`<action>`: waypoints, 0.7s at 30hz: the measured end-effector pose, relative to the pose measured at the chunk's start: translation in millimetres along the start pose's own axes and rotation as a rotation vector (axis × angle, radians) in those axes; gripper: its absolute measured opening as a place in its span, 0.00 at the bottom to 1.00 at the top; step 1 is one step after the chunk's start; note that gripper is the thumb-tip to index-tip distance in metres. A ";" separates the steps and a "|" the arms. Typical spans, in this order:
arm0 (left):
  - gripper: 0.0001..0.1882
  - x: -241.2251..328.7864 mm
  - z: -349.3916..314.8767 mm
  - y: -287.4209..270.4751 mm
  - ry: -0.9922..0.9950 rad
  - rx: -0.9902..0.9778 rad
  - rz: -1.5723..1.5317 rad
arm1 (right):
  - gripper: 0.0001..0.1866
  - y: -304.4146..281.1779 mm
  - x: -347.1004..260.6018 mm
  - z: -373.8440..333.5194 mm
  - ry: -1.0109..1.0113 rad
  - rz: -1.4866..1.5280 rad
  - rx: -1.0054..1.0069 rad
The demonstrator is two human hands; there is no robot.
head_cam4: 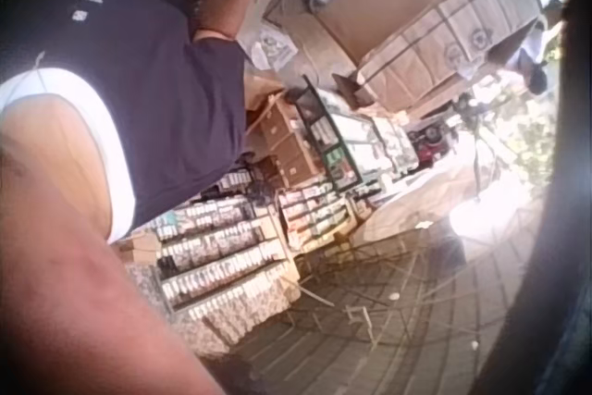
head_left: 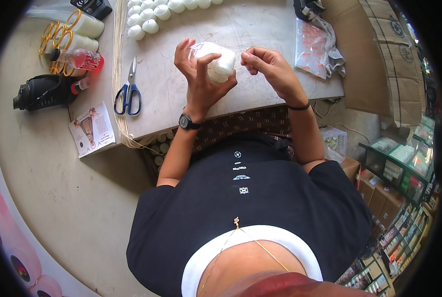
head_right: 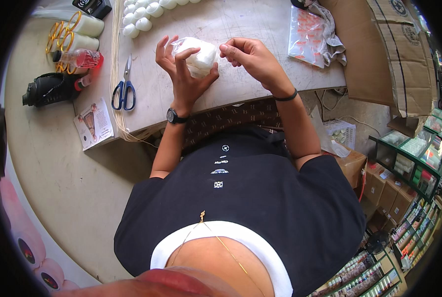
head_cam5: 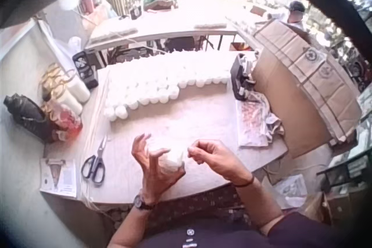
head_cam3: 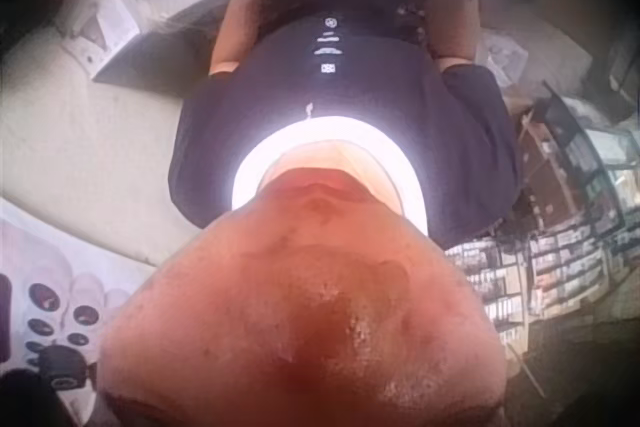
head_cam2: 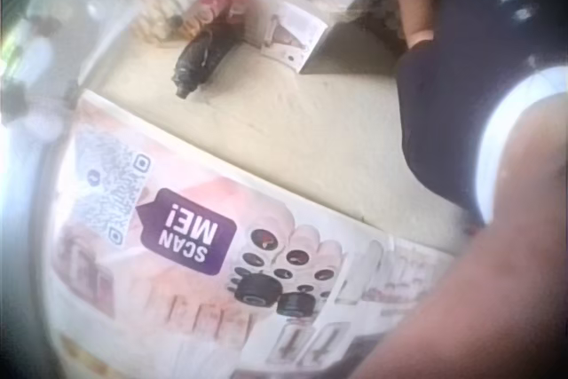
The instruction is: The person repeatedly picks up small white spheres from a table, joins them into small clusters by hand, and places the clusters back on the table. The person also handles clear plastic bags, placing some spheres inside them.
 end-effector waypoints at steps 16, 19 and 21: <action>0.40 -9.2 -1.0 -3.1 0.064 -0.168 -0.115 | 0.15 2.8 -12.0 -5.4 -0.074 0.024 -0.018; 0.38 -8.9 -2.4 -3.5 0.066 -0.183 -0.100 | 0.15 2.9 -10.2 -3.7 -0.027 -0.009 -0.032; 0.36 -6.4 -1.3 -6.0 0.069 -0.205 -0.054 | 0.15 0.3 -6.3 -1.3 -0.006 -0.019 -0.035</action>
Point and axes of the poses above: each hand's wrist, its own z-axis towards the middle knuckle, its own y-axis out of the palm, x = y × z, the point moved 1 cm from there along z, towards the middle knuckle, and after that the axes turned 10 degrees about z, right-handed, at the moved point
